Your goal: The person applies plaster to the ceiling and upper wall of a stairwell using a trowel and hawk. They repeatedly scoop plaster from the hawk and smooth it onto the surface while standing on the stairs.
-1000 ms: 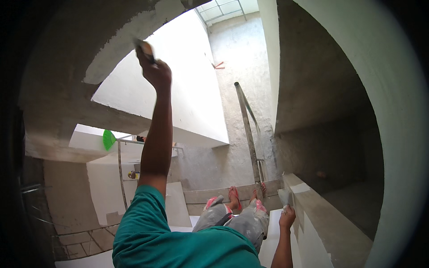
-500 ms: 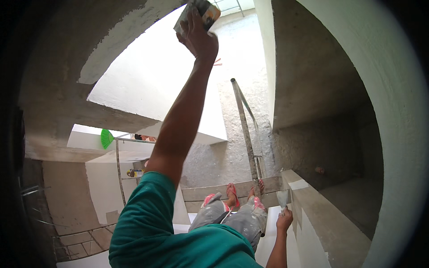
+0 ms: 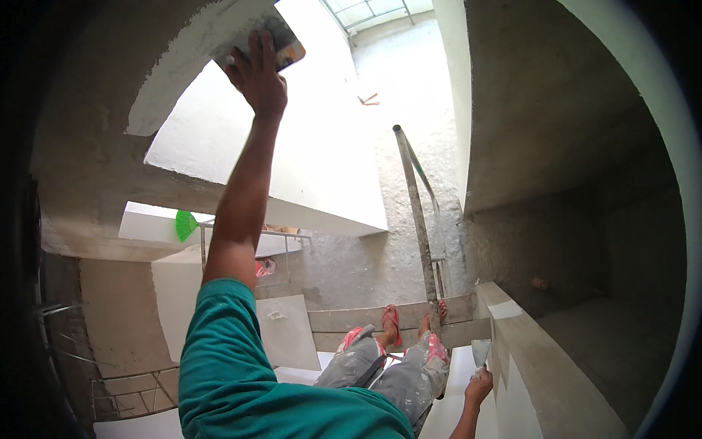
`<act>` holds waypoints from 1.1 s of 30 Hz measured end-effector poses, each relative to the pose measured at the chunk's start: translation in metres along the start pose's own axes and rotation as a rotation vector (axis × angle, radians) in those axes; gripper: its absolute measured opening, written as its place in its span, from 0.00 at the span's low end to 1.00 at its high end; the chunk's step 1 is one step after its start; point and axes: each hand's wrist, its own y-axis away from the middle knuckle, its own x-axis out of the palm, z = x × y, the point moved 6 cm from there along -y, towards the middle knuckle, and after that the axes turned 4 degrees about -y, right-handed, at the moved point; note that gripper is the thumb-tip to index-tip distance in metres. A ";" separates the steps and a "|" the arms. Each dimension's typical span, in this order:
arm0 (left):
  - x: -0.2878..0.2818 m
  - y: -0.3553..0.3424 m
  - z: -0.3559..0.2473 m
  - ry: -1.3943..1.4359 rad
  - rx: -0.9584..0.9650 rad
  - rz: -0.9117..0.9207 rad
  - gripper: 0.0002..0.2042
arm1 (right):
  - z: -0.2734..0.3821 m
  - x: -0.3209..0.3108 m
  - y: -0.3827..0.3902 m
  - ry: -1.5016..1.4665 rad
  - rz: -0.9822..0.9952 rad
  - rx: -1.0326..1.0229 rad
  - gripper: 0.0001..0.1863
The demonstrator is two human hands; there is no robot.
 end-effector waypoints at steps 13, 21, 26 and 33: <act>-0.011 -0.067 -0.023 0.399 -0.865 -0.026 0.40 | 0.024 -0.014 0.004 -0.100 -0.053 0.035 0.15; -0.055 -0.060 -0.146 0.517 -0.294 -0.032 0.39 | -0.002 -0.014 0.011 -0.161 -0.041 0.165 0.13; -0.049 -0.084 -0.102 0.262 0.016 -0.207 0.35 | -0.029 -0.018 0.019 -0.180 -0.073 0.173 0.14; -0.008 -0.068 -0.096 -0.035 0.089 -0.089 0.36 | -0.001 -0.033 0.020 -0.094 0.014 0.209 0.17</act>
